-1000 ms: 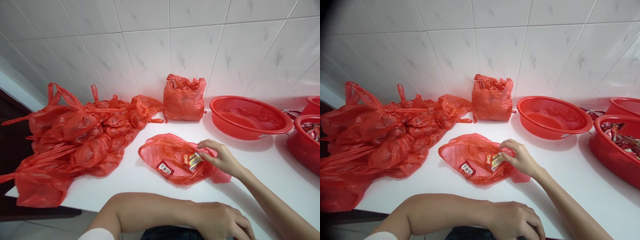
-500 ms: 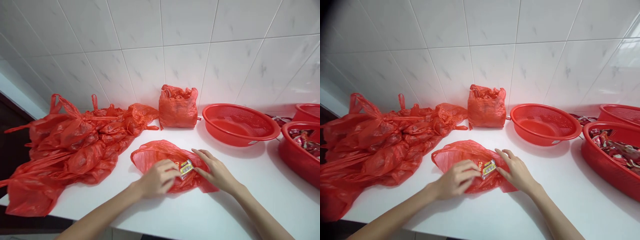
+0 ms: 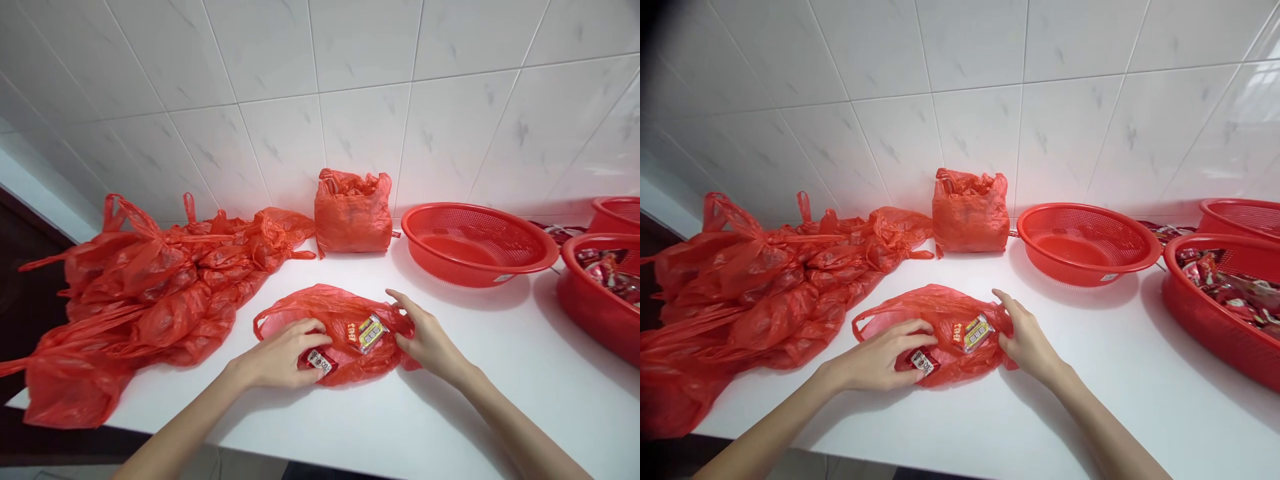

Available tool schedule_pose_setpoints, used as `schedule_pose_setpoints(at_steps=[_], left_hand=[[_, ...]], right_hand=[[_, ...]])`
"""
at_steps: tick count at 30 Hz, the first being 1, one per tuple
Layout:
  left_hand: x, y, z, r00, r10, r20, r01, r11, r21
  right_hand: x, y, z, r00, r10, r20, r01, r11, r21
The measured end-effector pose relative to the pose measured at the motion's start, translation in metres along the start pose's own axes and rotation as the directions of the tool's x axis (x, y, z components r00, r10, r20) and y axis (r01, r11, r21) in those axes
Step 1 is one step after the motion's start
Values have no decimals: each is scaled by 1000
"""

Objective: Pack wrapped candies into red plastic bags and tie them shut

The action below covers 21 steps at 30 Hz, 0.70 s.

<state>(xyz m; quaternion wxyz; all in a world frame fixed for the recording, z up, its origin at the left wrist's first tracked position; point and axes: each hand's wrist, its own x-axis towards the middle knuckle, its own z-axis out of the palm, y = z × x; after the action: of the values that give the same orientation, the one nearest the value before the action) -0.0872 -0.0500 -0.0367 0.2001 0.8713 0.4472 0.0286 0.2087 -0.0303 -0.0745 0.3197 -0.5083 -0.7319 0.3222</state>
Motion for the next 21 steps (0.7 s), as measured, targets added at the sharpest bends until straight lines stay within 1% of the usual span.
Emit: schedule_pose_setpoints(at_steps=[5,8,10,12,14,16,18,19,21], left_hand=[[1,7,6,999,-26,48,27,1000,-11],[6,9,3,998,-43,55,43,999,0],[10,8,-1,997,-65,29,65,998,11],[16,6,-4,995,-89,-33,89,996,-7],[23,8,-4,986,-102,-136,92,993,-75],[32,13,2,960,-94,-265,55,987,-153],[42,23,13,931,-68,-360,3,984,-180],[48,28,19,926,-55,-373,-9,986,-168],[59,37,32,936,-51,-348,6,991,-131]], right_hand=[[1,-2,-2,999,-15,-47,22,988,154],[3,-1,-2,992,-53,-119,72,984,164],[4,1,-2,984,-83,-159,109,981,161],[5,2,-2,979,-97,-181,127,979,160],[5,2,-3,975,-104,-196,135,979,151],[5,2,-3,972,-113,-205,145,979,145],[4,2,-3,969,-126,-212,158,977,143],[4,1,-3,968,-130,-214,162,977,142],[4,1,-2,967,-134,-217,167,976,138]])
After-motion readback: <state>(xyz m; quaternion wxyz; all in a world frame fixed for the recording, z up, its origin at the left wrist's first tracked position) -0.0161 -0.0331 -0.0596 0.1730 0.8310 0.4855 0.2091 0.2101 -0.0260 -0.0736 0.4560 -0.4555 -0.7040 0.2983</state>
